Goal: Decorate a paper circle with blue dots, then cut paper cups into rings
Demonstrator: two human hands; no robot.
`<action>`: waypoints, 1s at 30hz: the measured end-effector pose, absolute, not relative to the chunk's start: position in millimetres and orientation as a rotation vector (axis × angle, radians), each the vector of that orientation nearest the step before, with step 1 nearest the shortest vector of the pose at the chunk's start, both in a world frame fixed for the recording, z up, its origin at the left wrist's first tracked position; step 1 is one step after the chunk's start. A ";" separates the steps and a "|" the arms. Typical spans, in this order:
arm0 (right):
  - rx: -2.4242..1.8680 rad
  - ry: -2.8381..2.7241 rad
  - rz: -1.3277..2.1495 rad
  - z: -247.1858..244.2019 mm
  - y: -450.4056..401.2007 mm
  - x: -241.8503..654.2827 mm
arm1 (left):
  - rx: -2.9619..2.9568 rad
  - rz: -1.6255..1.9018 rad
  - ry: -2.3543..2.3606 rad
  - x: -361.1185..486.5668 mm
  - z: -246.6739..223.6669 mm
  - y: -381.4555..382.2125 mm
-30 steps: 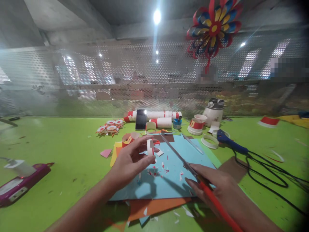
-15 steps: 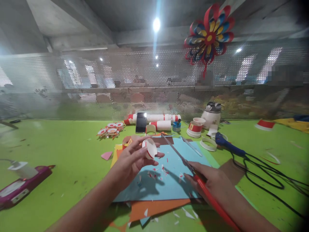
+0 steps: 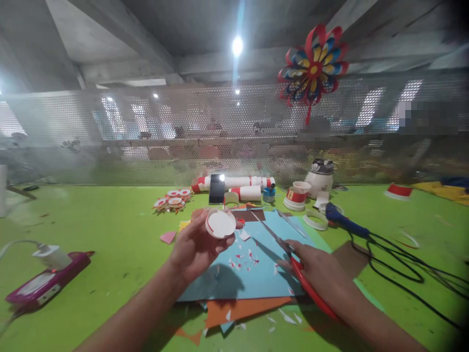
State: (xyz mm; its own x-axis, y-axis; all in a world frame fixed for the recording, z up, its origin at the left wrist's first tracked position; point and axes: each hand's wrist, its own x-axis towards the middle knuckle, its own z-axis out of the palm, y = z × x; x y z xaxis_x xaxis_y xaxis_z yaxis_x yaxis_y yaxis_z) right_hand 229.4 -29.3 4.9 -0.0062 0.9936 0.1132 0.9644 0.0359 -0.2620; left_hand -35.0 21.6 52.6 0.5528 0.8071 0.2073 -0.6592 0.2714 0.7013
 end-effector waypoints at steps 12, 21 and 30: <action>-2.103 -2.063 0.219 14.6 -14.0 228.8 | 0.936 1.031 0.306 -38.2 51.6 28.1; -2.229 -2.047 0.197 22.7 5.2 243.9 | 1.293 1.149 0.516 -37.1 36.7 40.3; -2.319 -2.074 0.205 12.4 9.8 250.2 | 1.937 1.212 0.887 -28.1 28.0 35.6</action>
State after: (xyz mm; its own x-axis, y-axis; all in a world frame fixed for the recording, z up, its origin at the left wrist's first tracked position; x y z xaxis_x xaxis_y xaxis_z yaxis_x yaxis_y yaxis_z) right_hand 250.2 9.8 12.4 0.1063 0.9909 -0.0821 0.9878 -0.1147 -0.1053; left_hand -28.1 35.6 28.0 0.3349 0.8213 0.4619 0.1914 -0.5393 0.8201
